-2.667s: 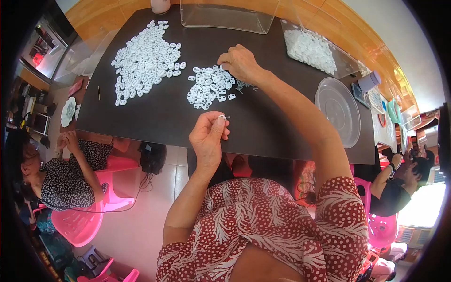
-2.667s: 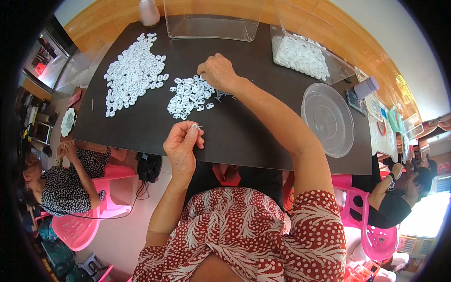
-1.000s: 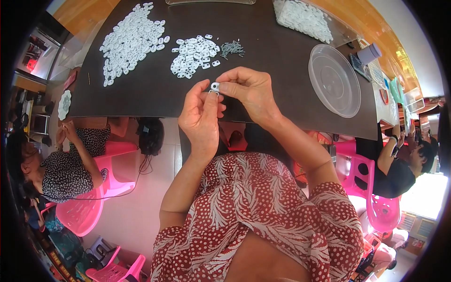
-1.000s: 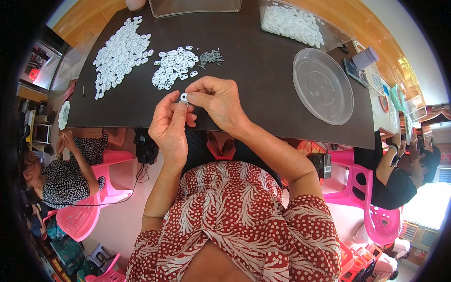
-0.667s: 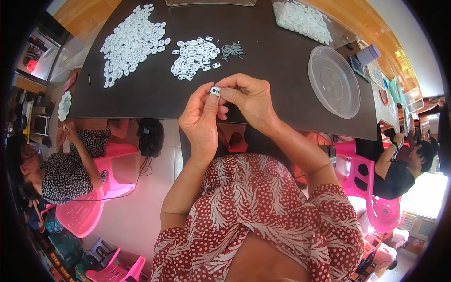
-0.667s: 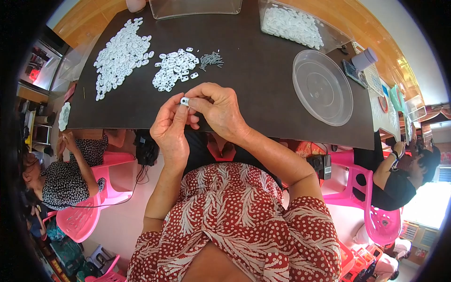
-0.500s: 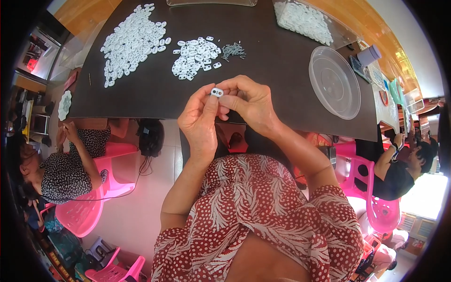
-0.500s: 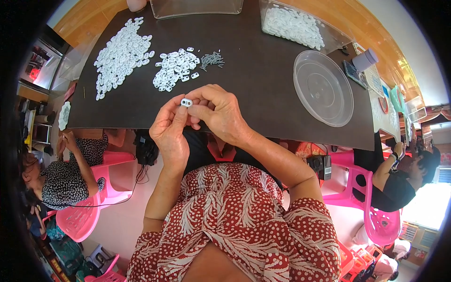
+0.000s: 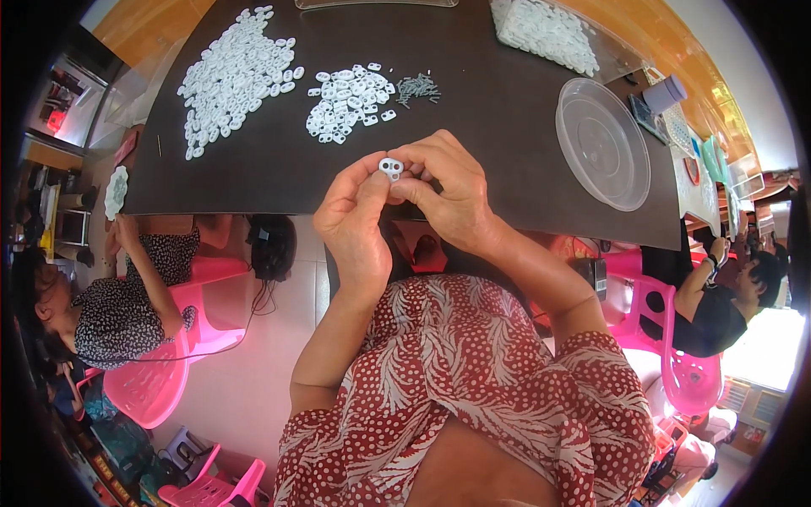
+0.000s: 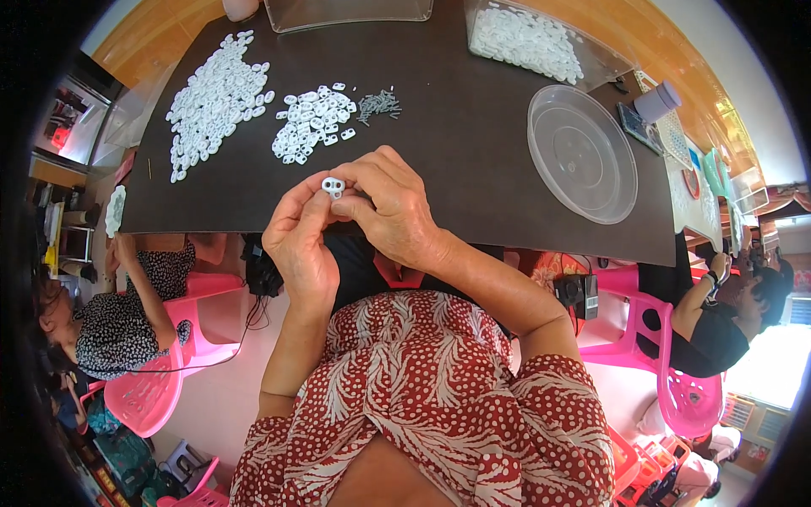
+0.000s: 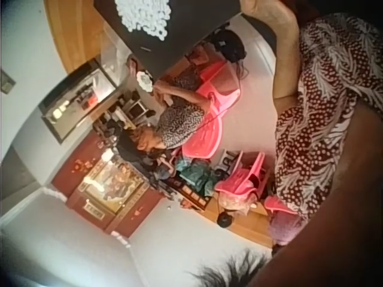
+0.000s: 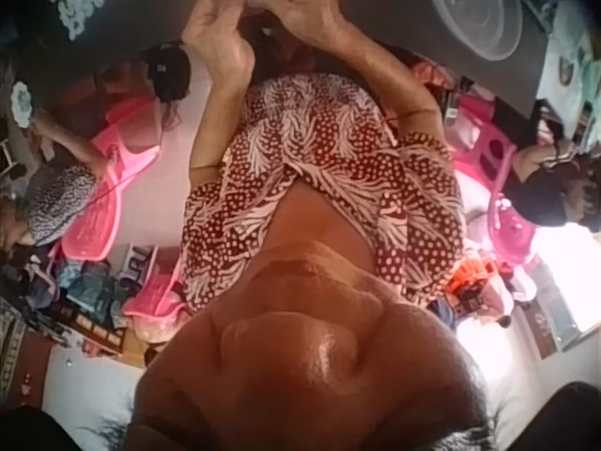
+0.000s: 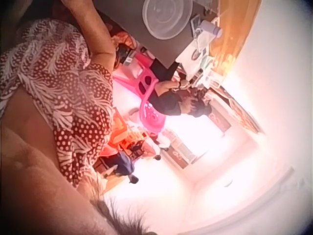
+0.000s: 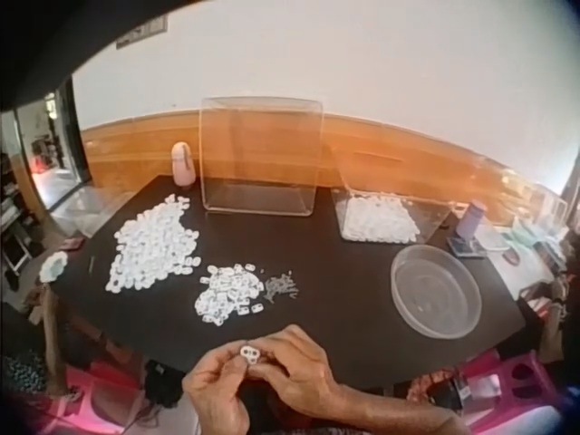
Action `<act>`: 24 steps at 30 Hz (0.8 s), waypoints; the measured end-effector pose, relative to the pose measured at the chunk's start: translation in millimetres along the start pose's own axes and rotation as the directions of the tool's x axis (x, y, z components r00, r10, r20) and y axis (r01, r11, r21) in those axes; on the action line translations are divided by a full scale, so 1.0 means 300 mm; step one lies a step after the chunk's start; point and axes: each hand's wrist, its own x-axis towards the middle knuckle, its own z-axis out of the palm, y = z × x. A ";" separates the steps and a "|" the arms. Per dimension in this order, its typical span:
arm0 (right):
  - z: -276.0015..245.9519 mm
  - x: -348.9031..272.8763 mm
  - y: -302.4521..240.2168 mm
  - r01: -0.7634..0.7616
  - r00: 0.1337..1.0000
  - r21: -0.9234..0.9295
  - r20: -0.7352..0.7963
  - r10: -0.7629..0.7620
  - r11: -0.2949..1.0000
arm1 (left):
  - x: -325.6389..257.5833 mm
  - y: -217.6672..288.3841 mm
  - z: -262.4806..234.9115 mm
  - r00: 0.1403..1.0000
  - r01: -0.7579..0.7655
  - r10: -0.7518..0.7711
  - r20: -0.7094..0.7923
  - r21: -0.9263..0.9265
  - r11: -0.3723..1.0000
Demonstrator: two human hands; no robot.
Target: Inserting metal pins into small white plastic components at a workbench.
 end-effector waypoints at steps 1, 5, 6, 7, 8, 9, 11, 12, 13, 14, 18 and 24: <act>0.001 -0.001 -0.003 0.001 1.000 0.002 -0.015 -0.001 1.000 | -0.001 -0.004 -0.003 1.000 0.002 -0.002 0.000 0.000 1.000; -0.001 -0.010 0.000 -0.009 0.999 0.033 -0.036 0.010 0.999 | -0.001 -0.009 -0.019 0.995 -0.094 0.091 0.042 0.095 0.991; -0.001 -0.012 -0.002 -0.010 0.999 0.033 -0.036 0.012 0.999 | -0.003 -0.008 -0.024 0.993 -0.099 0.093 0.069 0.090 0.991; -0.002 -0.014 -0.005 -0.015 0.999 0.053 -0.034 0.016 0.998 | -0.005 -0.008 -0.024 0.993 -0.098 0.092 0.069 0.090 0.991; -0.003 -0.016 -0.008 -0.019 0.999 0.074 -0.031 0.021 0.997 | -0.008 -0.007 -0.023 0.992 -0.112 0.106 0.075 0.085 0.990; -0.002 -0.017 -0.012 -0.020 0.999 0.073 -0.033 0.023 0.997 | -0.010 -0.005 -0.022 0.989 -0.127 0.120 0.081 0.079 0.989; 0.002 -0.019 -0.020 -0.025 0.998 0.091 -0.047 0.030 0.996 | -0.011 -0.017 -0.034 0.977 -0.196 0.180 0.109 0.152 0.969; 0.006 -0.021 -0.021 -0.025 0.998 0.091 -0.047 0.030 0.996 | -0.012 -0.026 -0.041 0.961 -0.267 0.241 0.138 0.222 0.938; 0.010 -0.024 -0.022 -0.017 0.998 0.089 -0.057 0.022 0.996 | -0.013 -0.036 -0.046 0.961 -0.267 0.241 0.138 0.222 0.938; 0.012 -0.026 -0.023 -0.008 0.998 0.087 -0.066 0.014 0.996 | -0.016 -0.046 -0.050 0.949 -0.311 0.283 0.140 0.265 0.913; 0.020 -0.033 -0.018 0.015 0.997 0.073 -0.080 -0.009 0.997 | -0.020 -0.073 -0.044 0.925 -0.380 0.362 0.119 0.241 0.893; 0.028 -0.031 -0.017 0.117 0.990 0.049 -0.083 -0.113 0.992 | -0.032 -0.089 -0.043 0.913 -0.406 0.402 0.076 0.294 0.865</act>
